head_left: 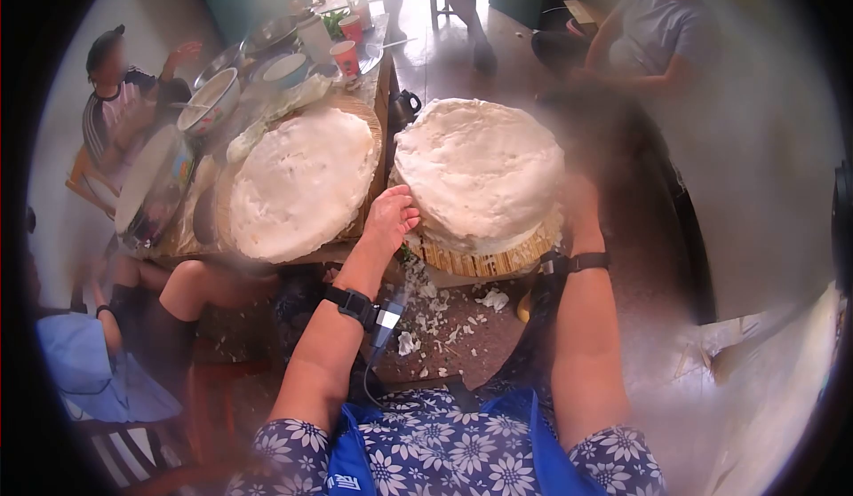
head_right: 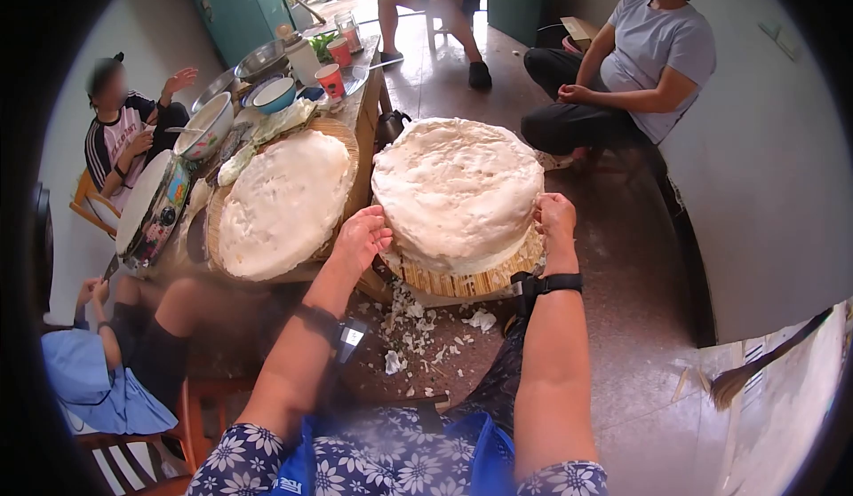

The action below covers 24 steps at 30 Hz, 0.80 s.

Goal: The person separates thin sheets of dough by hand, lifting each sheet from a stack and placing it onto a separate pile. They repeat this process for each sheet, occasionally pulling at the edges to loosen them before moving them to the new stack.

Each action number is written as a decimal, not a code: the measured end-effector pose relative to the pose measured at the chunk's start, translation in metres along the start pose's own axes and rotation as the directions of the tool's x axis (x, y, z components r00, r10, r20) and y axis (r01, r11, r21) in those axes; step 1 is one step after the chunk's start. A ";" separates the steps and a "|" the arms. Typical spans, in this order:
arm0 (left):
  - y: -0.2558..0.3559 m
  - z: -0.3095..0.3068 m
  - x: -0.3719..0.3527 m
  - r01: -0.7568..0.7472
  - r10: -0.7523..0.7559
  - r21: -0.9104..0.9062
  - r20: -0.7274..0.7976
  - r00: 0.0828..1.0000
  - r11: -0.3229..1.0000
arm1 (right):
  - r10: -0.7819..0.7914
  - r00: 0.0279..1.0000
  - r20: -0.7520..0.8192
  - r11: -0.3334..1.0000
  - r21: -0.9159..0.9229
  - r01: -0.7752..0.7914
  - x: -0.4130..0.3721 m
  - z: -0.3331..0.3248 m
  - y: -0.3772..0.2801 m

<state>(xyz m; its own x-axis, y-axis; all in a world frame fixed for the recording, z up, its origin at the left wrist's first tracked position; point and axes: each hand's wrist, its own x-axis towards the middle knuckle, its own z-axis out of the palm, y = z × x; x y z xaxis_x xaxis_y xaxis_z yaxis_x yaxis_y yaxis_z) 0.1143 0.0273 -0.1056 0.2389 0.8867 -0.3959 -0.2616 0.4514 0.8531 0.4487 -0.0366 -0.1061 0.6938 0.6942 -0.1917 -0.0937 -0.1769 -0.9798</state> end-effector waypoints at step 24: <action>-0.008 0.037 0.019 -0.013 0.031 -0.148 0.124 0.992 0.989 | 0.037 0.972 0.231 0.789 0.591 -0.170 0.034 0.000 0.020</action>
<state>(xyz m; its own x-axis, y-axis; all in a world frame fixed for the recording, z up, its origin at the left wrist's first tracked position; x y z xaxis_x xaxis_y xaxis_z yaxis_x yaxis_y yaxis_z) 0.1556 0.0373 -0.1072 0.3445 0.8811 -0.3241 -0.4000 0.4501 0.7984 0.4699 -0.0165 -0.1323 0.5062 0.8297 -0.2355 -0.6136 0.1546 -0.7743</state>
